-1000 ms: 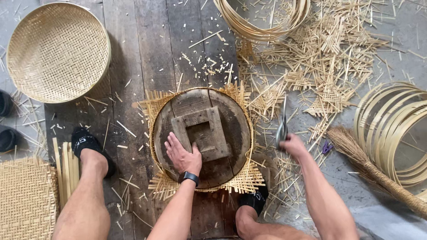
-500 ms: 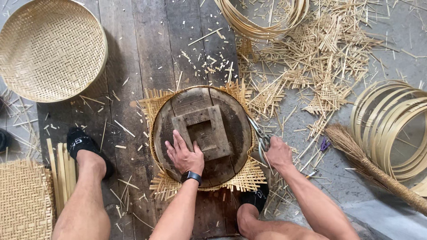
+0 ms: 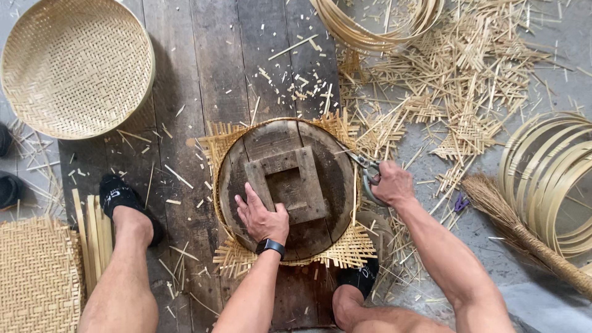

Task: The person assembles a round woven basket by placing a pre-woven square mat over a circular frame, pressing it into shape, and trimming the excess mat edges with shears. The process is repeated for multiple baskets.

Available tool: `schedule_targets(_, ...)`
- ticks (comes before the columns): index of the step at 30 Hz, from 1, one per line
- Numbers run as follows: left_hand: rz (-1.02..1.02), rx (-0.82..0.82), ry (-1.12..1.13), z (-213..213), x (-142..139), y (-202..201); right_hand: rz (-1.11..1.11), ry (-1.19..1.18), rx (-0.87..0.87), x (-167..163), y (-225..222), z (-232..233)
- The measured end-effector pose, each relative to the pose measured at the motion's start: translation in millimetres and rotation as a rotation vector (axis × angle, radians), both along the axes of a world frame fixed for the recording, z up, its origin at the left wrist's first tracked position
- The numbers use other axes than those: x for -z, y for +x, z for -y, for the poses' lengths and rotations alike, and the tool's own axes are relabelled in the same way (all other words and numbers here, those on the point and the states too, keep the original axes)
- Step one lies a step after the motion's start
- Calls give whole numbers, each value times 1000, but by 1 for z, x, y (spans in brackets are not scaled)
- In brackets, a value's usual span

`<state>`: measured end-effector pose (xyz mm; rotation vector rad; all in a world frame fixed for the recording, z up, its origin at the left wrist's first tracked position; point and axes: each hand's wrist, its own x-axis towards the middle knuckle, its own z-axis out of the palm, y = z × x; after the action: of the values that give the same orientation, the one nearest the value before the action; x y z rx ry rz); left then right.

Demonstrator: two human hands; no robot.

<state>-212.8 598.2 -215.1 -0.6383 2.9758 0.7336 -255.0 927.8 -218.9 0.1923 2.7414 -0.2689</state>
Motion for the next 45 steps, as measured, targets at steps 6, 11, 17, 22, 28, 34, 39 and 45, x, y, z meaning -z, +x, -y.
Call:
schedule_targets(6, -4, 11, 20, 2, 2, -2, -340, 107, -199, 4, -36, 9)
schedule_targets(11, -104, 251, 42, 29, -3, -18, -74, 13, -16, 8, 3, -2)
schedule_targets(17, -60, 439, 26, 45, -6, -45, -457, -27, -57, 18, 47, -8)
schedule_targets(22, -50, 452, 36, 41, -10, -44, -174, -2, -76, 19, 11, -3)
schedule_targets(28, -38, 439, 28, 44, -9, -47, 145, 105, -43, -4, -3, -6)
schedule_targets(34, -26, 443, 57, 44, -4, -44, 147, 243, -238, 5, -59, 3)
schedule_targets(39, 7, 619, 71, 59, -15, -67, 86, 76, -69, 20, -27, -15)
schedule_targets(45, -113, 326, 10, 38, -15, -61, -23, 68, 25, 17, 42, -32)
